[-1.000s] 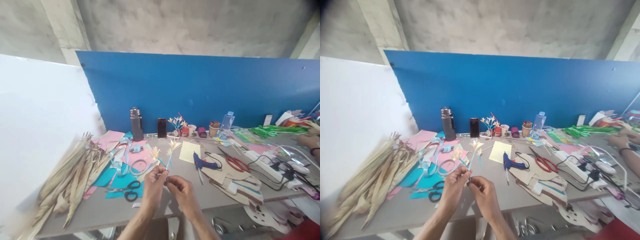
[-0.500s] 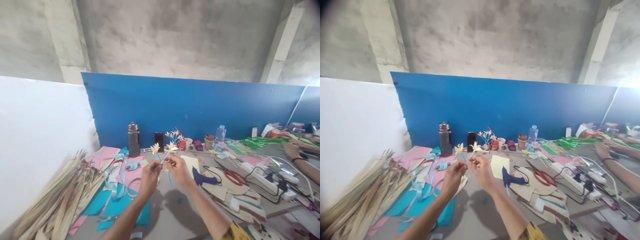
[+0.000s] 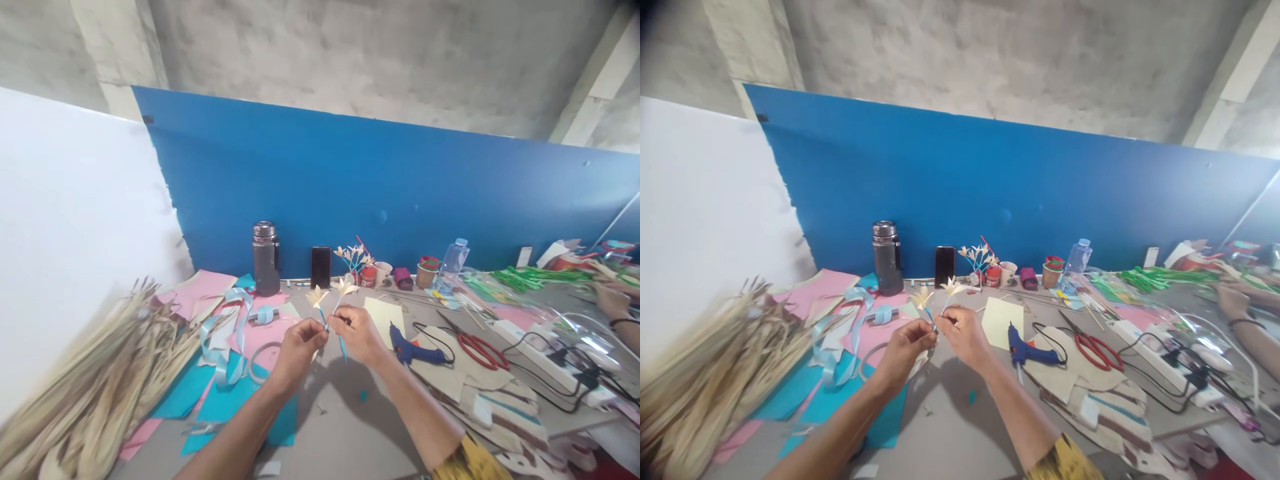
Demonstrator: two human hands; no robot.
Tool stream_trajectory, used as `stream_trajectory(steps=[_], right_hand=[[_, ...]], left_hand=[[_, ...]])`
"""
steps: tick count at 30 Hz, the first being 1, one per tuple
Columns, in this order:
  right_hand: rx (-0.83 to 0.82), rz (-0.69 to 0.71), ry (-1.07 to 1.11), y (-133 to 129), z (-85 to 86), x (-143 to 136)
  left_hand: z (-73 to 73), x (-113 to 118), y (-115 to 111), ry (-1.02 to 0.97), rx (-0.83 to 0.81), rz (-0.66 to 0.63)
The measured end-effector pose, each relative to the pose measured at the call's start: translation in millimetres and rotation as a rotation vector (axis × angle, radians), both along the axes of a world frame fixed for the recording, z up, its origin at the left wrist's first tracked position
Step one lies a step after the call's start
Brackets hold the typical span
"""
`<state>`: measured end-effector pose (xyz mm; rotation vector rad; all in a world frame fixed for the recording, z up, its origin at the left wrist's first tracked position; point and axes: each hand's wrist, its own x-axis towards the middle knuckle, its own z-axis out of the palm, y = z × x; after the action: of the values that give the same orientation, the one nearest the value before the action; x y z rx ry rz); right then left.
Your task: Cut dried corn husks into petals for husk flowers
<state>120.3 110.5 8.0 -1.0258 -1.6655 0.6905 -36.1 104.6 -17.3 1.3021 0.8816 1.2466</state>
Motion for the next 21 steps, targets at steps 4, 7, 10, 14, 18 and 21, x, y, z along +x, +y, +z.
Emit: stream_trajectory(steps=[4,7,10,14,18,21], right_hand=[[-0.126,0.049,0.163,1,-7.8,-1],[-0.148,0.022,0.2,-1,-18.1,-3],[-0.147,-0.053,0.229,-2,-25.6,-6],[-0.191,-0.119,0.357,2,-26.2,-5],[-0.246,-0.142,0.528,7,-24.8,-1],[-0.241,-0.134,0.563,9,-26.4,0]], left_hand=[[-7.5,3,3,-0.041,0.002,0.053],[-10.5,4,4,-0.054,-0.014,0.032],[-10.8,6,3,-0.019,-0.043,0.023],[-11.6,11,0,-0.058,-0.117,-0.001],[-14.5,13,-2,0.028,-0.152,-0.041],[-14.5,13,-3,0.102,-0.113,-0.054]])
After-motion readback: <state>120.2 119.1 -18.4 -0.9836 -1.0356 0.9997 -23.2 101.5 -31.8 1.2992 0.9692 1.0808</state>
